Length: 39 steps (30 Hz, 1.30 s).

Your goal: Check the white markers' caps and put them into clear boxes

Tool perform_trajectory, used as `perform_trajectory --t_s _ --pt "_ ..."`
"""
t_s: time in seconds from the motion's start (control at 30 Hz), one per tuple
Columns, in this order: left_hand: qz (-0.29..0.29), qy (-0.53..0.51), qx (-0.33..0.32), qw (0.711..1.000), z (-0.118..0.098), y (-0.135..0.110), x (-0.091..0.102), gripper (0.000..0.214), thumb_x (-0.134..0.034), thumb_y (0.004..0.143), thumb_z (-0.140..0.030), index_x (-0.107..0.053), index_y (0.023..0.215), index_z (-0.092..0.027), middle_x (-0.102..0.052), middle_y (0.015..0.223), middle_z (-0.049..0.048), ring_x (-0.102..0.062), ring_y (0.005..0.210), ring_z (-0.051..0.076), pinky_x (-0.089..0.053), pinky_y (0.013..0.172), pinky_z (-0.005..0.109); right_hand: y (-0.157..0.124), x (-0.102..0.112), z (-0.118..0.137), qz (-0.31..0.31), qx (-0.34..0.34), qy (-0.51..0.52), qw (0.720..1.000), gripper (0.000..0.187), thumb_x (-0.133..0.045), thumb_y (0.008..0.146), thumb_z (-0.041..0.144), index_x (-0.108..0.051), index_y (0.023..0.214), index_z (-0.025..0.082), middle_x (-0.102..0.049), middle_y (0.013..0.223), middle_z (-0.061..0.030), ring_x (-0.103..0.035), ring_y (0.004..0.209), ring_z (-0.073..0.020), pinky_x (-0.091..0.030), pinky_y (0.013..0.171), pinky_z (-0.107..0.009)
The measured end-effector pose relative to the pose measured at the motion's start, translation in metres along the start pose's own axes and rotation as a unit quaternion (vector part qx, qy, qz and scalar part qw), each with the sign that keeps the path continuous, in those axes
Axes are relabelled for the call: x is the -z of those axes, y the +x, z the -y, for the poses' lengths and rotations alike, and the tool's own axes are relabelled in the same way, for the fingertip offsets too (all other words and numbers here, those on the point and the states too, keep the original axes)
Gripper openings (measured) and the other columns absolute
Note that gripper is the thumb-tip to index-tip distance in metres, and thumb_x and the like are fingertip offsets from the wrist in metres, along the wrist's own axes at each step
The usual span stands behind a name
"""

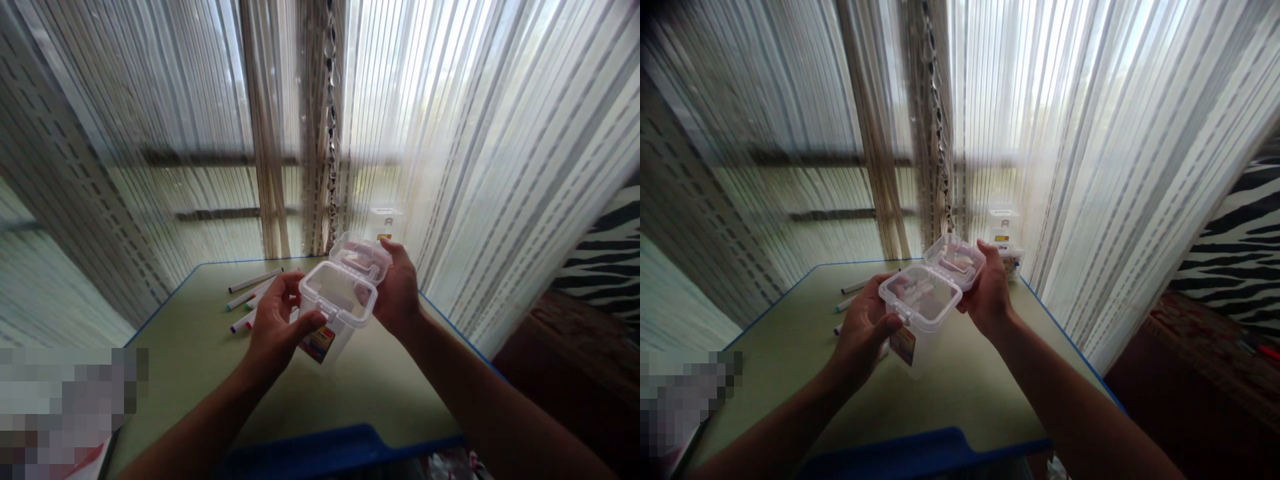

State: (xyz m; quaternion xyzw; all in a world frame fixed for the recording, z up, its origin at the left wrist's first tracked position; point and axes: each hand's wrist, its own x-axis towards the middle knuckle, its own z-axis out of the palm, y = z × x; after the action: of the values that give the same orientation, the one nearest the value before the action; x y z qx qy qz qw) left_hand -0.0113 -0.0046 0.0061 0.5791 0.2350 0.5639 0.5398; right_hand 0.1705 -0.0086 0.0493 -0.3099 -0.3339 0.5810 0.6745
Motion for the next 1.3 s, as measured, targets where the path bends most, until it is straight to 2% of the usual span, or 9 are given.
perform_trajectory --t_s 0.23,0.37,0.6,0.83,0.97,1.1,1.2,1.3 --pt "-0.045 -0.030 0.006 0.998 0.003 0.006 0.001 0.057 -0.087 0.061 -0.048 -0.059 0.101 -0.019 -0.049 0.077 -0.0053 -0.049 0.068 0.010 -0.043 0.065 0.021 0.000 -0.007 0.002 -0.061 0.021 0.022 0.998 0.041 -0.040 0.089 0.042 -0.066 0.094 0.011 -0.061 0.057 -0.0024 -0.042 0.034 -0.0120 -0.026 0.029 -0.023" --pt "-0.083 -0.018 0.012 0.996 0.003 0.009 0.003 0.053 -0.085 0.067 -0.048 -0.059 0.101 -0.017 -0.049 0.070 -0.0067 -0.044 0.061 0.007 -0.038 0.059 0.018 0.003 -0.007 -0.004 -0.068 0.028 0.013 0.997 0.038 -0.038 0.090 0.037 -0.066 0.095 0.011 -0.058 0.056 -0.0019 -0.044 0.036 -0.0129 -0.026 0.030 -0.023" --pt "-0.083 -0.058 0.045 0.994 0.000 0.008 0.001 0.044 -0.082 0.074 -0.044 -0.056 0.098 -0.018 -0.050 0.063 -0.0076 -0.040 0.052 0.005 -0.033 0.050 0.016 0.003 -0.007 -0.009 -0.105 0.011 0.006 0.994 0.028 -0.044 0.084 0.028 -0.064 0.097 0.013 -0.059 0.061 -0.0004 -0.041 0.033 -0.0092 -0.023 0.032 -0.020" --pt "-0.084 -0.065 0.028 0.994 -0.001 0.007 -0.002 0.033 -0.077 0.079 -0.042 -0.056 0.087 -0.018 -0.059 0.063 -0.0038 -0.056 0.054 0.011 -0.050 0.047 0.022 -0.002 -0.008 -0.008 -0.075 0.057 0.017 0.995 0.021 -0.047 0.081 0.026 -0.061 0.093 0.014 -0.057 0.058 0.0012 -0.036 0.033 -0.0089 -0.024 0.031 -0.021" --pt "-0.114 -0.036 0.007 0.993 -0.002 0.009 -0.002 0.029 -0.076 0.079 -0.038 -0.062 0.086 -0.014 -0.064 0.071 -0.0001 -0.063 0.062 0.013 -0.058 0.053 0.026 -0.006 -0.008 -0.010 -0.072 0.094 0.003 0.993 0.021 -0.046 0.082 0.025 -0.058 0.098 0.018 -0.063 0.062 -0.0005 -0.043 0.034 -0.0116 -0.030 0.032 -0.022" --pt "-0.141 -0.010 0.005 0.990 -0.007 0.009 0.000 0.028 -0.069 0.085 -0.039 -0.067 0.085 -0.011 -0.066 0.076 0.0036 -0.066 0.067 0.015 -0.061 0.055 0.027 -0.011 -0.009 -0.013 -0.045 0.144 -0.029 0.988 0.023 -0.046 0.083 0.026 -0.056 0.103 0.020 -0.069 0.070 -0.0029 -0.053 0.039 -0.0151 -0.038 0.034 -0.024" --pt "-0.135 0.000 -0.015 0.991 -0.011 0.009 0.002 0.036 -0.062 0.088 -0.045 -0.069 0.091 -0.010 -0.068 0.082 0.0068 -0.068 0.073 0.018 -0.062 0.057 0.029 -0.013 -0.009 -0.015 -0.026 0.173 -0.052 0.983 0.026 -0.047 0.082 0.025 -0.054 0.106 0.021 -0.071 0.072 -0.0026 -0.059 0.043 -0.0176 -0.043 0.037 -0.027" --pt "-0.126 0.036 -0.037 0.991 -0.013 0.009 0.006 0.040 -0.065 0.086 -0.049 -0.070 0.091 -0.009 -0.068 0.086 0.0073 -0.068 0.077 0.019 -0.062 0.055 0.027 -0.014 -0.008 -0.018 -0.006 0.187 -0.070 0.980 0.031 -0.049 0.080 0.025 -0.052 0.111 0.022 -0.072 0.075 -0.0025 -0.063 0.047 -0.0189 -0.048 0.041 -0.029"
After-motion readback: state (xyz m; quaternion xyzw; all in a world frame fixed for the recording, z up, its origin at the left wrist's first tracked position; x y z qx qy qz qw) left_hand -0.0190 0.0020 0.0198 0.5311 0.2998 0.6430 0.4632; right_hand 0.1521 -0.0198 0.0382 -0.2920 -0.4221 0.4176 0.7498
